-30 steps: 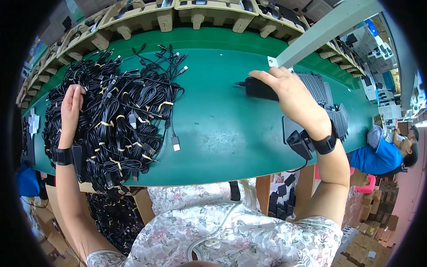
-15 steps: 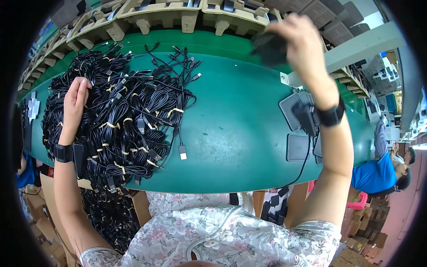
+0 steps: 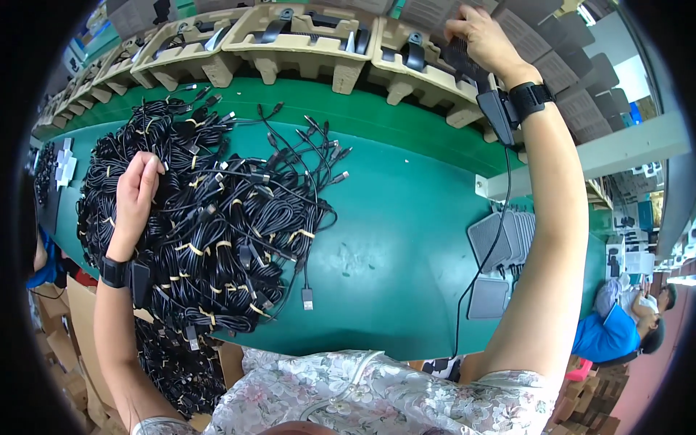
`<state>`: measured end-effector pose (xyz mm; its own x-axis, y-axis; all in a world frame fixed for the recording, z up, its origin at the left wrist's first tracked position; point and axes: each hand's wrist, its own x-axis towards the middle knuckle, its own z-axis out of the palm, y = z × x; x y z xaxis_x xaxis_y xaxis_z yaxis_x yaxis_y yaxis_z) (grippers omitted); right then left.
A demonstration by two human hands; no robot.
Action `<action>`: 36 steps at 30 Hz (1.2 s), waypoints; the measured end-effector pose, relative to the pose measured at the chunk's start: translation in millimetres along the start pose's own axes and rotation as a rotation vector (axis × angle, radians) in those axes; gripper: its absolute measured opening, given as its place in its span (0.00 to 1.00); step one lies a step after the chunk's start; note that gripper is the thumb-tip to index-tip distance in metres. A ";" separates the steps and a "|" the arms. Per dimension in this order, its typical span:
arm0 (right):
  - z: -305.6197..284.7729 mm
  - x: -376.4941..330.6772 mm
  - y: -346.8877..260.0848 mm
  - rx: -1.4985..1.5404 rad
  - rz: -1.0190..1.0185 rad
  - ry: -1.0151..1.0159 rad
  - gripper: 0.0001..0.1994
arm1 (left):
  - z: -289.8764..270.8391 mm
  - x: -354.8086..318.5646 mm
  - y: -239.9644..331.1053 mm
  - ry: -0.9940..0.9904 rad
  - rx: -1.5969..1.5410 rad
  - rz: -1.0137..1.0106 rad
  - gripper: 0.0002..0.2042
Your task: The person picks up a cable from a pile, places it into a cardboard tray, and then picks up a square pad and places it into the same tray.
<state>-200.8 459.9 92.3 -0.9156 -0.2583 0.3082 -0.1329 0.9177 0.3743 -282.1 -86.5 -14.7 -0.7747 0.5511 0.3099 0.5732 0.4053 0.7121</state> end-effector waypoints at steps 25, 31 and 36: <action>-37.6 54.4 -307.5 0.748 -0.361 0.452 0.07 | -1.1 4.8 2.9 0.044 0.217 -0.001 0.12; -80.6 38.3 -369.2 0.835 -0.573 0.206 0.10 | 3.2 6.2 -8.1 0.060 0.207 0.061 0.12; -82.6 26.0 -369.5 0.604 -0.619 0.020 0.13 | -15.3 -8.1 3.1 0.020 0.133 0.050 0.12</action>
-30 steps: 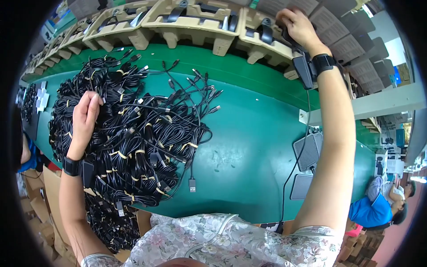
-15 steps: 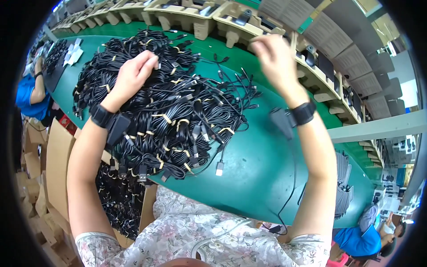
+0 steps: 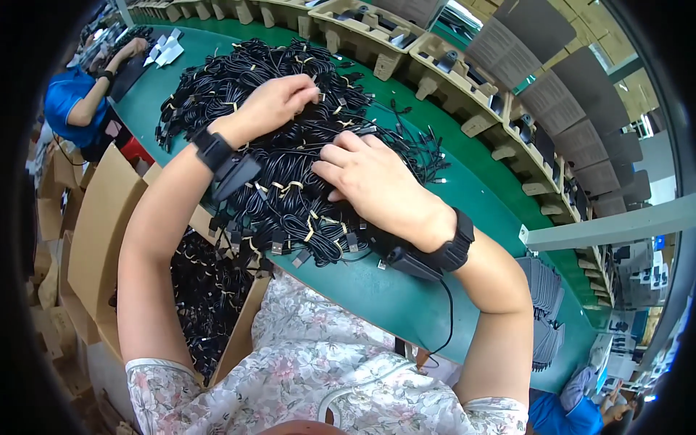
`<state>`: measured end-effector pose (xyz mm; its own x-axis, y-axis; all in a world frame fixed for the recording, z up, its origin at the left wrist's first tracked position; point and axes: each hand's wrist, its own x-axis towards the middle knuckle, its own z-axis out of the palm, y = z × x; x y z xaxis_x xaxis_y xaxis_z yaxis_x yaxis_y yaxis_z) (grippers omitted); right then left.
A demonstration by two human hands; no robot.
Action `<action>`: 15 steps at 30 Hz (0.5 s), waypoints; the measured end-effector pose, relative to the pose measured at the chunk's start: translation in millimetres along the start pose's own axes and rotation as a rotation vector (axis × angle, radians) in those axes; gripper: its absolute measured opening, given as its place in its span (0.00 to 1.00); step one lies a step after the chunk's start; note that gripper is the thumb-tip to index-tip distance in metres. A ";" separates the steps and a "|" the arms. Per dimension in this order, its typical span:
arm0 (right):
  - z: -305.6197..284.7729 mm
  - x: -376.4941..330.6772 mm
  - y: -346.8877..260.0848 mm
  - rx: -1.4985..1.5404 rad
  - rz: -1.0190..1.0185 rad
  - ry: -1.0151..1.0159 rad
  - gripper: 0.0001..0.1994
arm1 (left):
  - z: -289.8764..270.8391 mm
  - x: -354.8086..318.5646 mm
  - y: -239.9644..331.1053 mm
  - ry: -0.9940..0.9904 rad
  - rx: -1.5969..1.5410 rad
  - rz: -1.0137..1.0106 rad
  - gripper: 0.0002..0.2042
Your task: The person picks up a cable from a pile, places it into a cardboard tray, and then picks up a square pad and places it into the same tray.
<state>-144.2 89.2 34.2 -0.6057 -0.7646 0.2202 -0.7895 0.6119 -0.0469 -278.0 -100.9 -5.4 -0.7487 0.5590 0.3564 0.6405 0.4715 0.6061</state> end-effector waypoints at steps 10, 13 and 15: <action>-39.4 -40.0 29.0 0.301 0.286 0.456 0.16 | -12.9 -35.0 85.2 0.246 -0.165 0.300 0.34; -62.9 -44.8 15.5 1.016 0.485 0.671 0.14 | 10.8 -39.6 117.9 0.139 -0.377 0.287 0.42; -64.8 -48.2 2.5 1.133 0.497 0.705 0.13 | 42.3 -33.5 136.1 0.035 -0.570 0.250 0.44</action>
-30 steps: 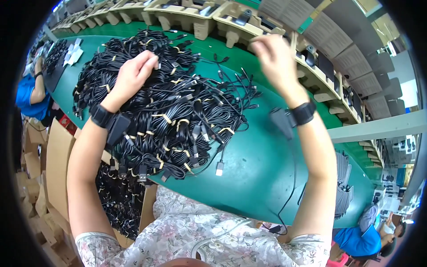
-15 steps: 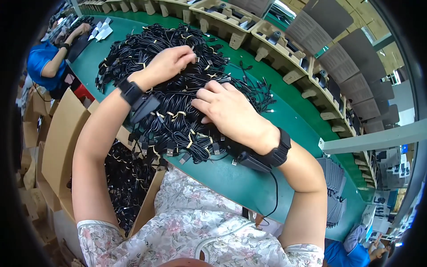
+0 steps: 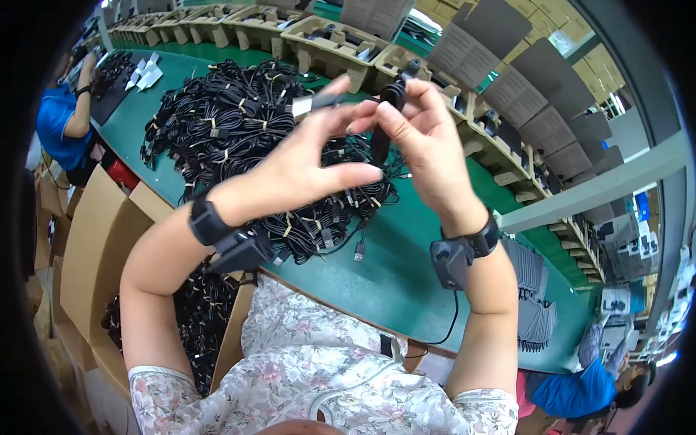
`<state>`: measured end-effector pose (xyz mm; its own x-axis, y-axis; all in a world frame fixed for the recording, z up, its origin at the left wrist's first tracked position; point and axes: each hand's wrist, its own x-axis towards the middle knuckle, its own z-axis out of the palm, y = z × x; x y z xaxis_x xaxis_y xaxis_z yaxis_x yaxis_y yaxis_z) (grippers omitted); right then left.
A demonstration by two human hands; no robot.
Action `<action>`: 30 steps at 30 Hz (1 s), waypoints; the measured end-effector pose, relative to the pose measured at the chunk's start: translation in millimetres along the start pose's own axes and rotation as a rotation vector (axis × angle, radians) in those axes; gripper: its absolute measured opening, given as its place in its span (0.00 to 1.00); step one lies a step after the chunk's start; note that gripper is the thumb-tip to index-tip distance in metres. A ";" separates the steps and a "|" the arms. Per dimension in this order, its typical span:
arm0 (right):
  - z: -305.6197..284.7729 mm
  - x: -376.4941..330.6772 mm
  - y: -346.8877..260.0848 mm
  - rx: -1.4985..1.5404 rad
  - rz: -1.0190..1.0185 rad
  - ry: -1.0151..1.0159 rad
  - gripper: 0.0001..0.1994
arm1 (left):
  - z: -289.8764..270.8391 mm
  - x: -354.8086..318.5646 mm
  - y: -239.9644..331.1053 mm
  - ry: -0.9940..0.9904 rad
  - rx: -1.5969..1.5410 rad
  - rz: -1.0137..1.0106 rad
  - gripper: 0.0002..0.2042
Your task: The person picks up a cable from a pile, places it into a cardboard tray, and then picks up a square pad and places it into the same tray.
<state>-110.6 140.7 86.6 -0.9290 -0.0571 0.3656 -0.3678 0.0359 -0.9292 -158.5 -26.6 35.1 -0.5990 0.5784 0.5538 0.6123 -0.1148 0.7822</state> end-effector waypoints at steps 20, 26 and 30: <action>-43.2 -67.8 13.6 -0.884 -0.071 -0.068 0.18 | 13.2 19.7 -19.4 -0.219 -0.356 -0.250 0.10; -168.7 -9.5 20.5 -1.673 -0.286 0.405 0.14 | -72.0 35.4 -65.1 0.054 0.617 -0.086 0.09; -230.0 30.5 31.5 -2.069 -0.054 0.409 0.11 | -97.9 20.0 -106.4 0.011 0.792 0.038 0.07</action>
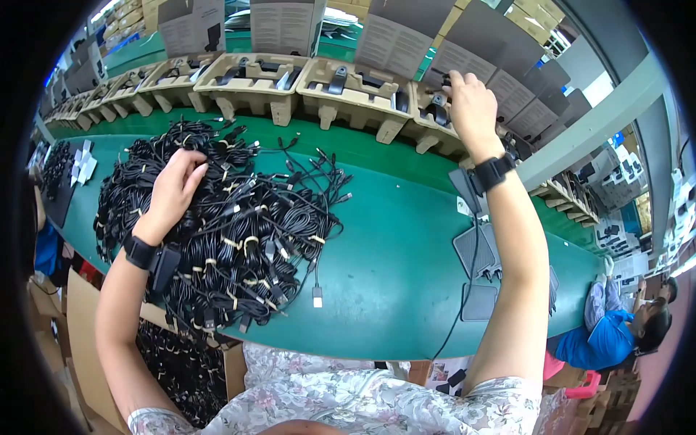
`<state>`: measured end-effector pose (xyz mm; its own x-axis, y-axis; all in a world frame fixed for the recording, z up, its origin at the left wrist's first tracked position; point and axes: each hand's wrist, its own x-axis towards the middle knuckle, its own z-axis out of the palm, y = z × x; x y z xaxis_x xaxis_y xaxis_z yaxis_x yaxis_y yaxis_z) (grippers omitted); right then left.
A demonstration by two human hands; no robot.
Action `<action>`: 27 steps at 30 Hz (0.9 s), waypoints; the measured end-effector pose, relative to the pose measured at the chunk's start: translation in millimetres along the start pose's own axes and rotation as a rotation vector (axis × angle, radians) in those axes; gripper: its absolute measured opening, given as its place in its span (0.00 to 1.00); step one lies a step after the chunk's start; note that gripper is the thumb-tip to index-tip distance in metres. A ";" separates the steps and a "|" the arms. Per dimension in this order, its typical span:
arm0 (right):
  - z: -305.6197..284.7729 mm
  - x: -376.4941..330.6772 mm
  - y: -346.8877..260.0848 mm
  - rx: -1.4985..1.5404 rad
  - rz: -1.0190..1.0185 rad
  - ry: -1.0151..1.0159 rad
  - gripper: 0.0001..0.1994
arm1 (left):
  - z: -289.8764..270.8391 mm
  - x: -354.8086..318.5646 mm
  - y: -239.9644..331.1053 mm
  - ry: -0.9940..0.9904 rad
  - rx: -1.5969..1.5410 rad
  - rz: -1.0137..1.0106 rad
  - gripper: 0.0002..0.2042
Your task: The person picks up a cable from a pile, places it into a cardboard tray, and then picks up a square pad and places it into the same tray.
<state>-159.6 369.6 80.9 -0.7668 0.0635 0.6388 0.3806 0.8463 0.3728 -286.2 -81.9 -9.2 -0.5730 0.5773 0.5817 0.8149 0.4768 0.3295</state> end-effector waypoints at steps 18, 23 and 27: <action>92.9 63.5 -8.9 -0.206 -0.122 -0.670 0.11 | 3.7 3.8 -10.2 -0.080 -0.052 -0.113 0.04; 136.7 44.5 -12.2 0.042 0.412 -0.401 0.11 | 6.5 7.5 -11.3 -0.072 -0.051 -0.095 0.03; 146.0 39.4 -12.0 0.211 0.530 -0.352 0.15 | 6.9 3.0 -15.1 -0.055 -0.048 -0.089 0.03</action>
<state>-269.9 439.1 3.3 -0.6408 0.6374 0.4280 0.6704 0.7362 -0.0927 -300.8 -82.8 -17.5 -0.6458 0.5706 0.5073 0.7634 0.4960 0.4138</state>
